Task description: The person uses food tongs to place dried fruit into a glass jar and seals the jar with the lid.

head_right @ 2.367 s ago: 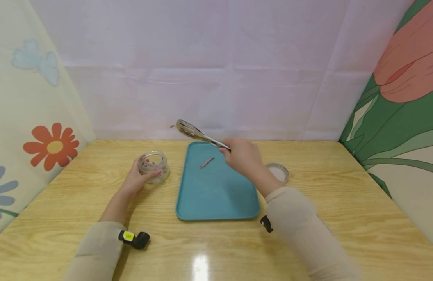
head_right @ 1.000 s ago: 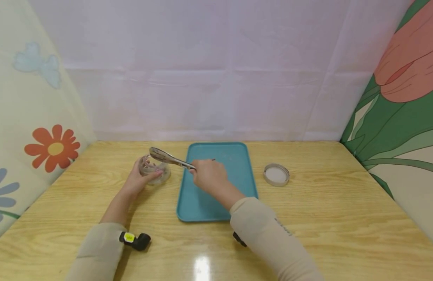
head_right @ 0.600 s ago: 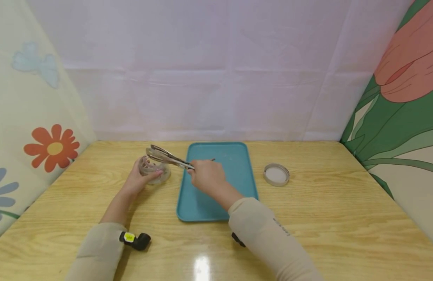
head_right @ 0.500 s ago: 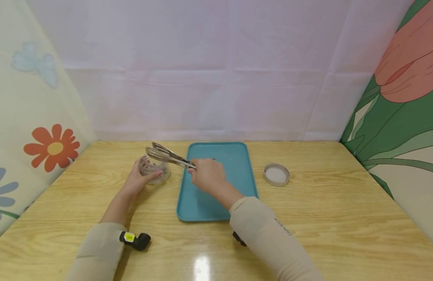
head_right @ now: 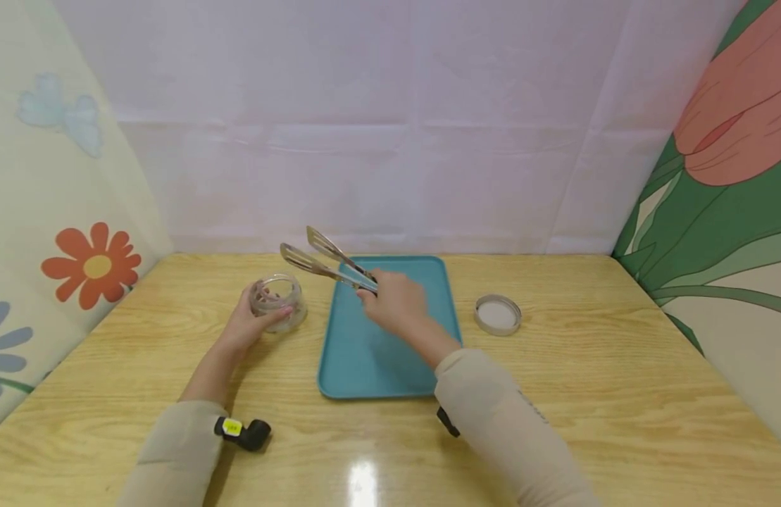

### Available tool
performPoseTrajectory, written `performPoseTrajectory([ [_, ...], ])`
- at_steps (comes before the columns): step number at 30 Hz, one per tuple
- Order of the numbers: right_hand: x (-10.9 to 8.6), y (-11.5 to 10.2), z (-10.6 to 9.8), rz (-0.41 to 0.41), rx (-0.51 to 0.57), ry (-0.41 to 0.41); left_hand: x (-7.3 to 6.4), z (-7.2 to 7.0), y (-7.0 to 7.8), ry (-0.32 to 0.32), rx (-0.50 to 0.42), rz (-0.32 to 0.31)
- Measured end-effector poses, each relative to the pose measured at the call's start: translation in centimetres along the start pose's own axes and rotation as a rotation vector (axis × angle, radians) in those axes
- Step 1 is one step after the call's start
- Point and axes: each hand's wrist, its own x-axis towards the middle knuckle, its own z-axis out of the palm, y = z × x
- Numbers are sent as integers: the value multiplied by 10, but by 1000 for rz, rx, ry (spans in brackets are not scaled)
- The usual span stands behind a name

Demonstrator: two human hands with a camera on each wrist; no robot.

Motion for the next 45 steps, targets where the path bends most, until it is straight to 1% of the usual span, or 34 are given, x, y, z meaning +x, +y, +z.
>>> performPoseTrajectory([
  [5,-3,13,-9,12,-26,20,1,2,0,6,-11,6],
  [11,-7,36,-18,18,-62,34,0,4,2,10,-13,12],
  [15,-10,51,-24,39,-62,0,0,5,3,3,-8,13],
  [19,-12,65,-29,72,-53,-64,0,6,3,1,-3,14],
  [24,-12,82,-32,76,-34,-123,-1,6,4,2,-1,11],
  [29,-11,96,-32,73,-17,-175,-1,7,3,-13,-28,12],
  [34,-11,105,-27,58,13,-213,-1,8,2,-17,-31,19],
  [37,-12,109,-23,45,32,-222,-1,9,2,-17,-35,25],
  [42,-11,112,-19,58,52,-221,-1,9,3,-16,-36,33],
  [45,-10,113,-17,50,59,-232,-2,10,3,-13,-35,32],
])
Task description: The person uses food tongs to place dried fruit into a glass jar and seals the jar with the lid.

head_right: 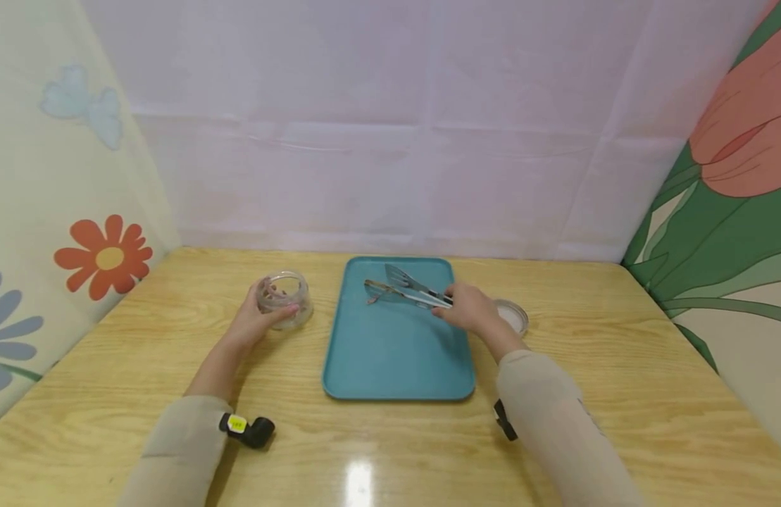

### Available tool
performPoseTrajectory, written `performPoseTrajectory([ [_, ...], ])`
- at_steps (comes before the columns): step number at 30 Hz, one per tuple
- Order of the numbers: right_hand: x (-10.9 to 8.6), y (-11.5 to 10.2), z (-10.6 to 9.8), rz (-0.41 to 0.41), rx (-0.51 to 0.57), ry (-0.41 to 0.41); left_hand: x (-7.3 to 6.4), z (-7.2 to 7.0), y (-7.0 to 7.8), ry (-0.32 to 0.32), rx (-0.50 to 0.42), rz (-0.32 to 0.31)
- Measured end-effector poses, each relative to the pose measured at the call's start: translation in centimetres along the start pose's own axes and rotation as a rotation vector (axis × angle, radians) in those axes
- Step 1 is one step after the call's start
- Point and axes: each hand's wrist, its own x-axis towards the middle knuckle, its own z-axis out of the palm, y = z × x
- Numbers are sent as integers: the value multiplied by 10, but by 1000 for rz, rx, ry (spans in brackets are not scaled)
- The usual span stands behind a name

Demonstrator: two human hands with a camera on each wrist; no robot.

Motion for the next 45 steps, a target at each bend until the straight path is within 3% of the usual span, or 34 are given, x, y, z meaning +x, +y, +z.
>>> performPoseTrajectory([
  [18,-14,16,1,-80,-12,-33,1,0,-1,7,12,-18],
  [30,-29,19,1,-57,-97,2,1,0,0,3,43,-11],
  [45,-33,21,-1,-130,-123,35,2,0,0,7,16,-23],
])
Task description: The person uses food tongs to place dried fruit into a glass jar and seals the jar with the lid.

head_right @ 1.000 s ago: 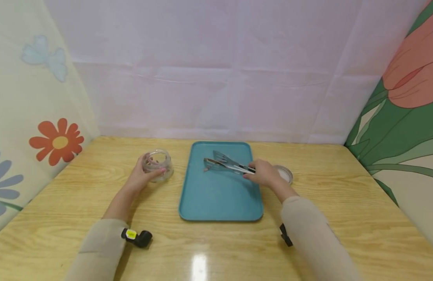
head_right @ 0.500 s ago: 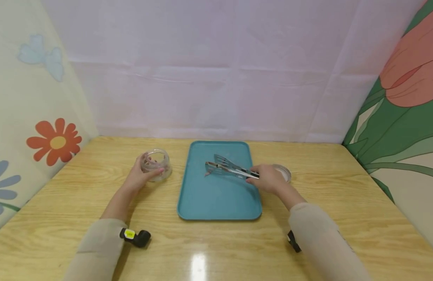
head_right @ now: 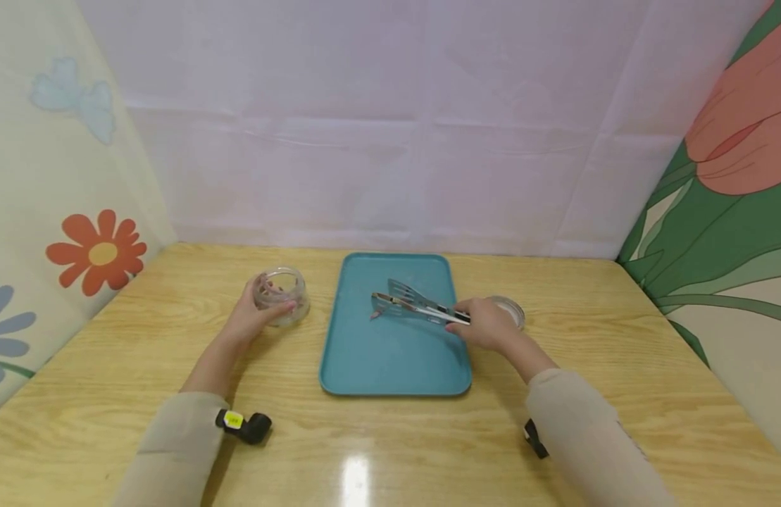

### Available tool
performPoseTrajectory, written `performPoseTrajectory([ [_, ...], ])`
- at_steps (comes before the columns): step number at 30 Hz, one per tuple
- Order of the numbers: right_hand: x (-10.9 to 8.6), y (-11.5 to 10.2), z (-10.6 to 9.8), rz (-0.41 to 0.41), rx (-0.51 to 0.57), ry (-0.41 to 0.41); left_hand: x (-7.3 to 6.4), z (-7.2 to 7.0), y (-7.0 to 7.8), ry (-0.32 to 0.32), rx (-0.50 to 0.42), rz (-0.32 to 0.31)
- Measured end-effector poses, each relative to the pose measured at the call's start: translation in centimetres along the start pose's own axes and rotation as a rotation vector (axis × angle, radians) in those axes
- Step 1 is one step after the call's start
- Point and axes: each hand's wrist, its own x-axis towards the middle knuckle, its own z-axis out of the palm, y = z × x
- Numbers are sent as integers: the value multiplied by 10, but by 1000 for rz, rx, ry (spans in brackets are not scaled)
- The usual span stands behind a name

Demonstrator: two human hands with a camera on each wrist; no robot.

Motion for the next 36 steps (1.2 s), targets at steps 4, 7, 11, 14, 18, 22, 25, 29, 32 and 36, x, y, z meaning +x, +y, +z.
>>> performPoseTrajectory([
  [4,-3,2,-3,-20,-8,4,0,0,0,-1,-1,0],
  [7,-4,5,-4,-38,0,-2,0,0,-1,-4,7,-6],
  [11,-6,7,-4,-52,5,-4,1,1,-1,-8,2,-9],
  [14,-7,9,-4,-65,5,7,1,2,-2,-9,-11,-5],
  [18,-9,10,-3,-74,21,20,0,2,-2,-10,-18,-11],
  [22,-11,11,-3,-64,34,10,-2,1,-1,-11,-26,-3],
  [25,-12,10,-3,-59,16,1,-2,0,-2,-10,-29,9],
  [29,-13,7,-3,-73,-34,19,-2,0,-2,-9,-27,13],
  [32,-13,5,-2,-103,-83,48,-2,0,-1,-9,-24,11],
  [36,-13,2,-1,-124,-123,67,-2,0,0,-11,-26,5],
])
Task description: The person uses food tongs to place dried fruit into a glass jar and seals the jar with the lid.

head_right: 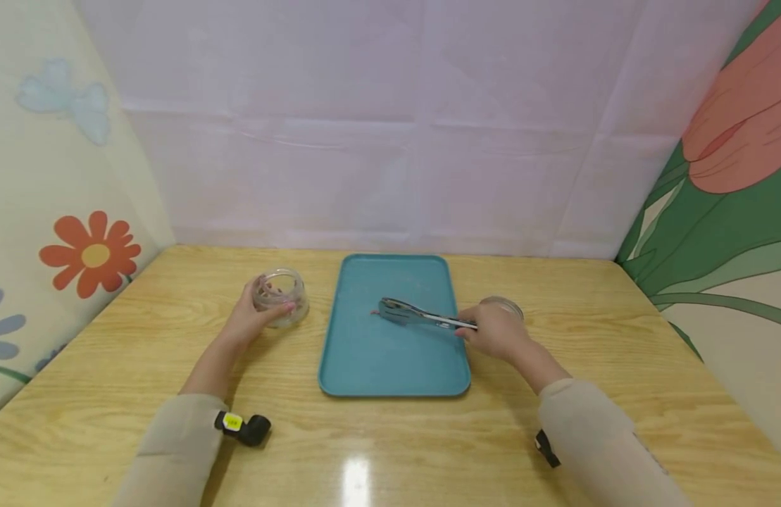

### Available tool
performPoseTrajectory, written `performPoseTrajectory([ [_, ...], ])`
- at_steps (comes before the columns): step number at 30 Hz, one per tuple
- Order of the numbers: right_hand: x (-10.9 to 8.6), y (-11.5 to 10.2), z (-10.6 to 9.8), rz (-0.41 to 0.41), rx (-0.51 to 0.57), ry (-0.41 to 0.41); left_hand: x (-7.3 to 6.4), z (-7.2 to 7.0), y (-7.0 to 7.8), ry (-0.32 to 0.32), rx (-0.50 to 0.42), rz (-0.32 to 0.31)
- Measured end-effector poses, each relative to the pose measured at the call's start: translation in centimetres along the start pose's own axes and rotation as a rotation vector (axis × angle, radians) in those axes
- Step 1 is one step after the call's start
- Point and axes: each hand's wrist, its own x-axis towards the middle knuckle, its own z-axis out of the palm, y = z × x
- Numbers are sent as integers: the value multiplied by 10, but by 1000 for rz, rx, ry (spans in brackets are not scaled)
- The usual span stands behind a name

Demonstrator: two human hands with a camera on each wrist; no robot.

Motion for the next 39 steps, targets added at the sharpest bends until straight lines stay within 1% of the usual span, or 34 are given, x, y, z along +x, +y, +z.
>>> performPoseTrajectory([
  [8,0,-6,-3,21,5,0,-3,-1,3,6,2,11],
  [15,6,-11,-13,95,94,-23,-3,-1,3,12,4,17],
  [21,12,-11,-20,119,100,-3,-2,-1,3,11,-9,11],
  [27,17,-12,-26,154,137,-9,-2,0,3,9,-14,5],
  [30,21,-14,-31,165,137,5,-1,0,4,9,-15,5],
  [39,39,-28,-38,105,103,117,1,1,2,13,-11,4],
])
